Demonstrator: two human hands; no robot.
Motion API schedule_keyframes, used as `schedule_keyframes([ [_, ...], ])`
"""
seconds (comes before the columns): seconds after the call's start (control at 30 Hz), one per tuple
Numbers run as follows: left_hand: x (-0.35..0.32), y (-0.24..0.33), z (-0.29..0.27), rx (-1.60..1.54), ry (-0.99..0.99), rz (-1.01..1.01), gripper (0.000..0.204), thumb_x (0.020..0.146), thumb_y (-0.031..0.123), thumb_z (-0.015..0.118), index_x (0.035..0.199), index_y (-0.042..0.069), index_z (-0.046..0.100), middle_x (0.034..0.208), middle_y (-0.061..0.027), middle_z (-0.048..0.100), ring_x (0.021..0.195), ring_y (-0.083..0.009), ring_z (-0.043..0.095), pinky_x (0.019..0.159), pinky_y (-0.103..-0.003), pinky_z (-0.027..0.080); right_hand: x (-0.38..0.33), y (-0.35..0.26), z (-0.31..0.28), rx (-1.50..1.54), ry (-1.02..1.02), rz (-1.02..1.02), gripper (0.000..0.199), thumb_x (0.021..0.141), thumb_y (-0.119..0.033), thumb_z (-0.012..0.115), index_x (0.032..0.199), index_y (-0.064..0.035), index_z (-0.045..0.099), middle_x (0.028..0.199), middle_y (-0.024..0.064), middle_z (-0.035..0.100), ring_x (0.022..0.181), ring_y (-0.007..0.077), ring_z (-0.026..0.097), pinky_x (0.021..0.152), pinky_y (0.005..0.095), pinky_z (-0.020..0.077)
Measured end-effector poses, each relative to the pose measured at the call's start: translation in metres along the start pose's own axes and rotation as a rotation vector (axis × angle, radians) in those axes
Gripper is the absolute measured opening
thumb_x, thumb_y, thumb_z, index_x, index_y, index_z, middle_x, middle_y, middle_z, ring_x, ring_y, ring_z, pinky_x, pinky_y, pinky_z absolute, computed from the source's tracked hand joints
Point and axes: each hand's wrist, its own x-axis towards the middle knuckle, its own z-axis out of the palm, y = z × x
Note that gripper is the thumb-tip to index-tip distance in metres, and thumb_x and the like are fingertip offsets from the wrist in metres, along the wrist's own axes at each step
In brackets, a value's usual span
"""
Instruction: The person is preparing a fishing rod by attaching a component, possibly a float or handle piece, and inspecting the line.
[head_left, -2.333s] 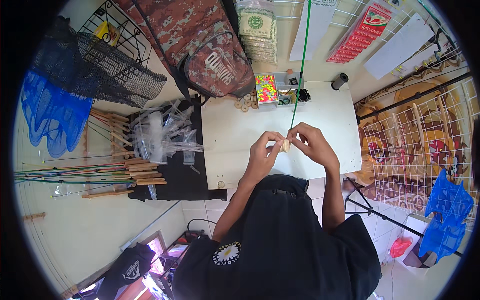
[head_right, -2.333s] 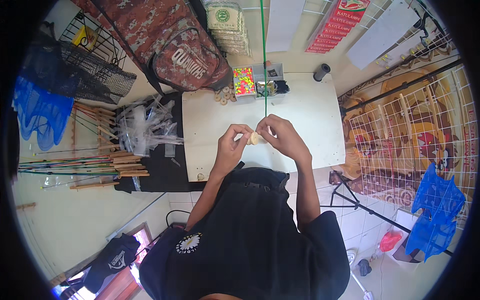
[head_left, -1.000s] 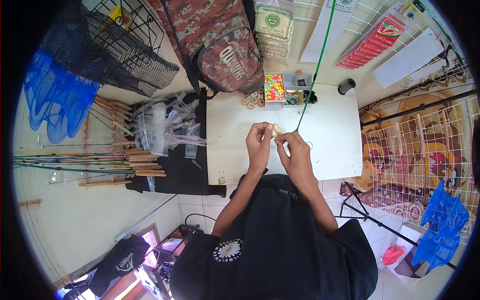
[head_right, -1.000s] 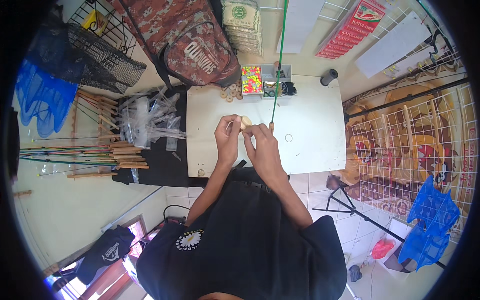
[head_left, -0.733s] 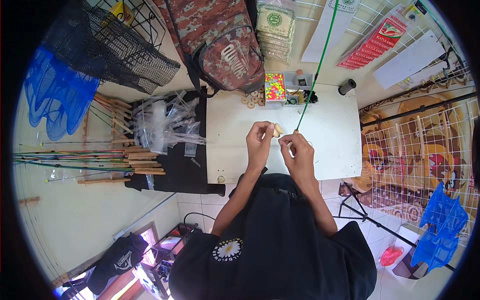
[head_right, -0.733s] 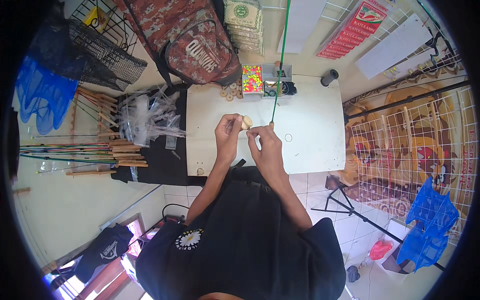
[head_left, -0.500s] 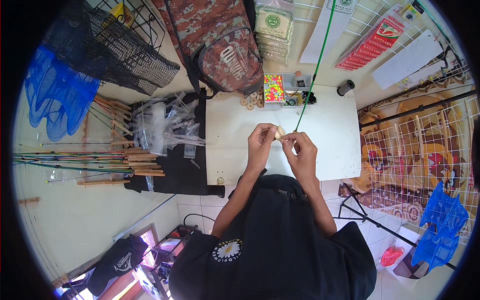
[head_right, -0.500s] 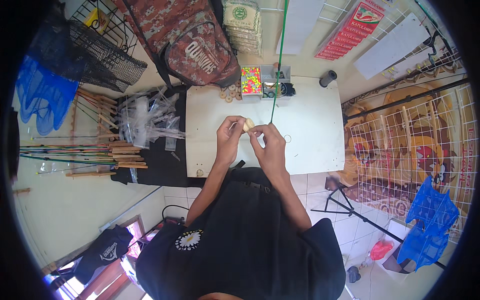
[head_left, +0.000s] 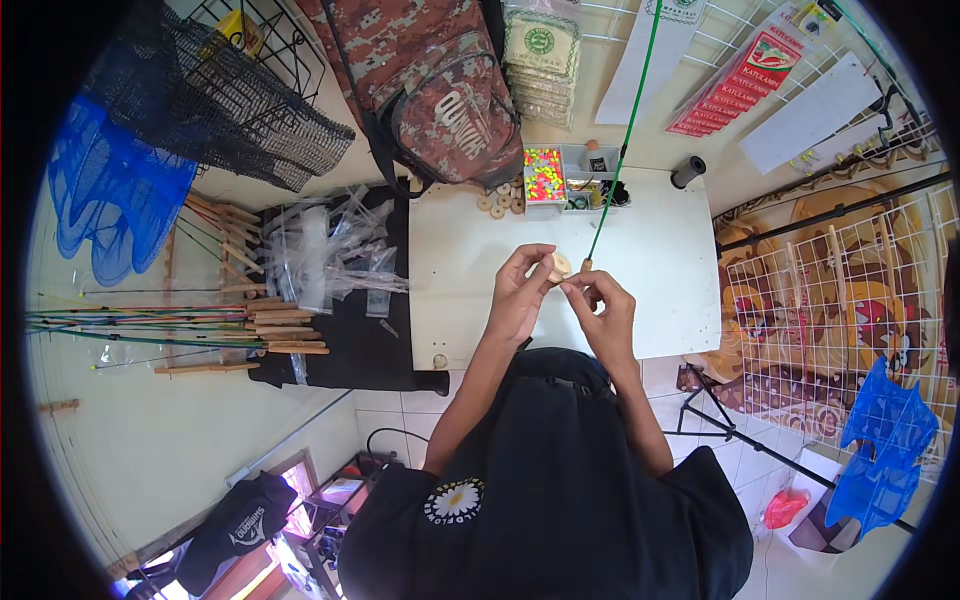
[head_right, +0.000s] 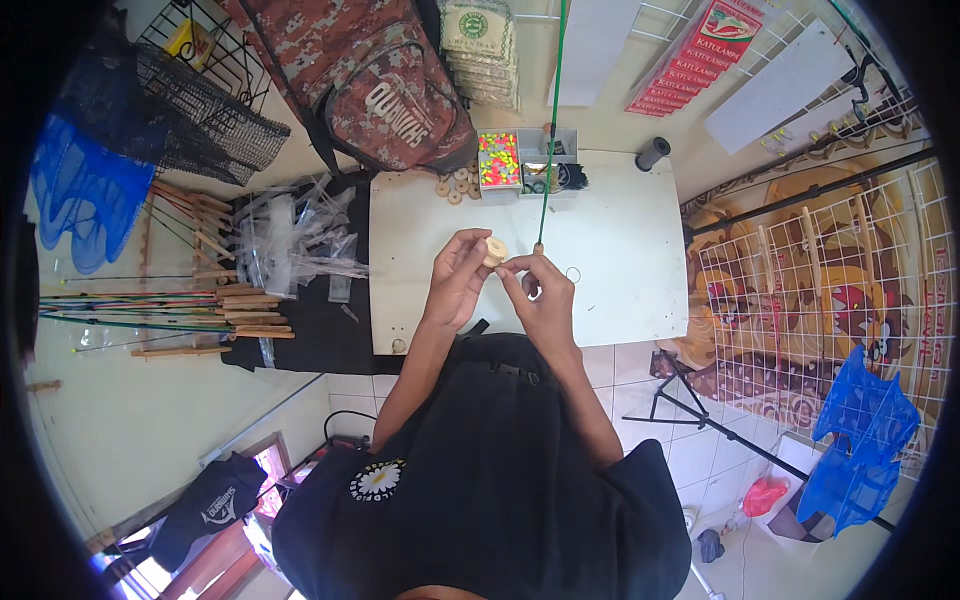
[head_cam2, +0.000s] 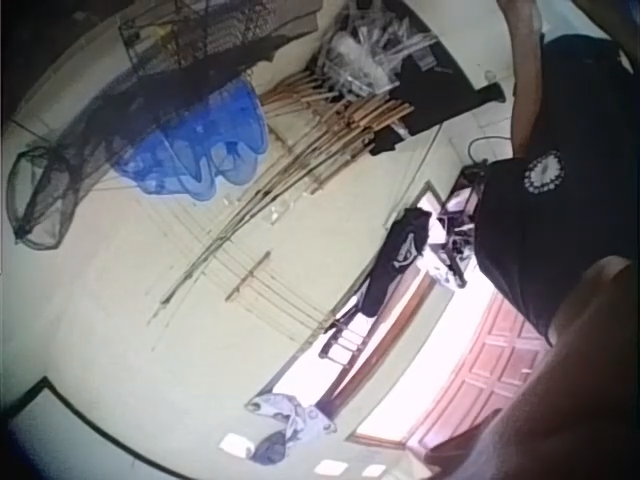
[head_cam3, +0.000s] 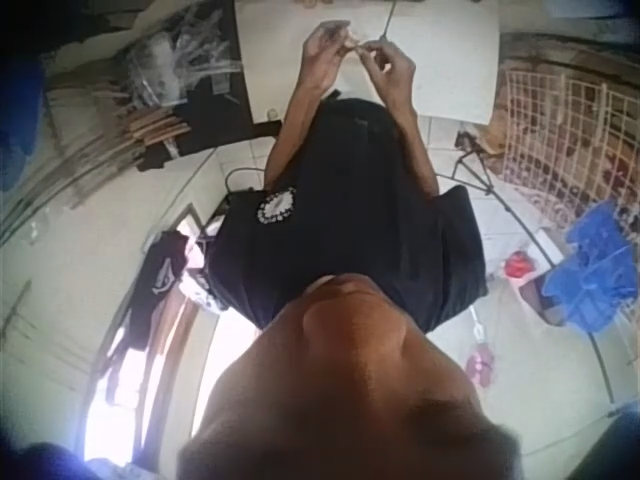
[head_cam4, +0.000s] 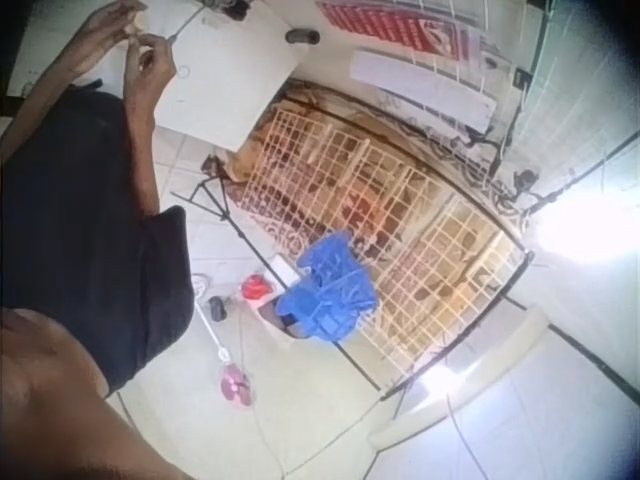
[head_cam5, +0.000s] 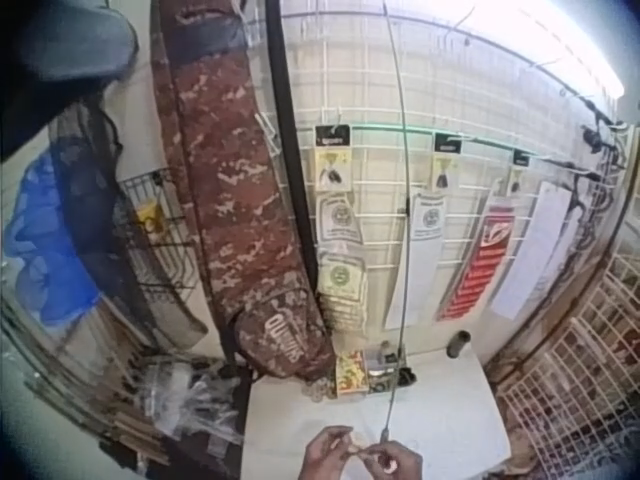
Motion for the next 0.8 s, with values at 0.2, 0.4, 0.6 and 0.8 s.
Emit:
schedule_keyframes([
  [0.2,0.001,-0.003,-0.006,-0.172,-0.034,-0.068,0.022,0.096,0.014,0.057,0.113,0.002,0.055,0.105,-0.0065,0.06,0.095,-0.0132,0.06,0.084,-0.029,0.05,-0.002,0.0,0.004,0.277,0.105,0.167,0.009,0.083,-0.005,0.069,0.09,-0.0016,0.066,0.08,0.0039,0.066,0.052,0.0061,0.046,0.049,0.0237,0.0381],
  [0.4,0.0,-0.001,-0.002,-0.087,-0.036,-0.035,0.02,0.096,0.015,0.056,0.113,0.003,0.054,0.101,-0.0063,0.059,0.092,-0.0115,0.059,0.08,-0.027,0.051,0.001,-0.005,-0.003,-0.081,0.076,-0.111,0.011,0.081,-0.002,0.07,0.092,-0.0034,0.066,0.082,0.0046,0.065,0.051,0.0091,0.046,0.052,0.0254,0.0416],
  [0.6,-0.001,0.002,0.005,-0.039,-0.016,-0.035,0.02,0.095,0.013,0.058,0.111,0.001,0.057,0.098,-0.0062,0.057,0.089,-0.0118,0.058,0.077,-0.029,0.051,0.001,-0.007,-0.002,-0.127,0.09,-0.129,0.013,0.079,0.001,0.07,0.09,-0.0042,0.066,0.085,0.007,0.064,0.063,0.0168,0.056,0.067,0.0311,0.0497],
  [0.8,-0.001,0.001,0.005,-0.005,-0.009,-0.028,0.02,0.095,0.014,0.058,0.11,0.0,0.059,0.099,-0.0046,0.057,0.089,-0.0102,0.057,0.077,-0.028,0.05,0.002,0.003,-0.001,-0.168,0.094,-0.291,0.014,0.079,0.0,0.07,0.091,-0.0036,0.065,0.087,0.0095,0.061,0.078,0.0239,0.061,0.069,0.0343,0.0495],
])
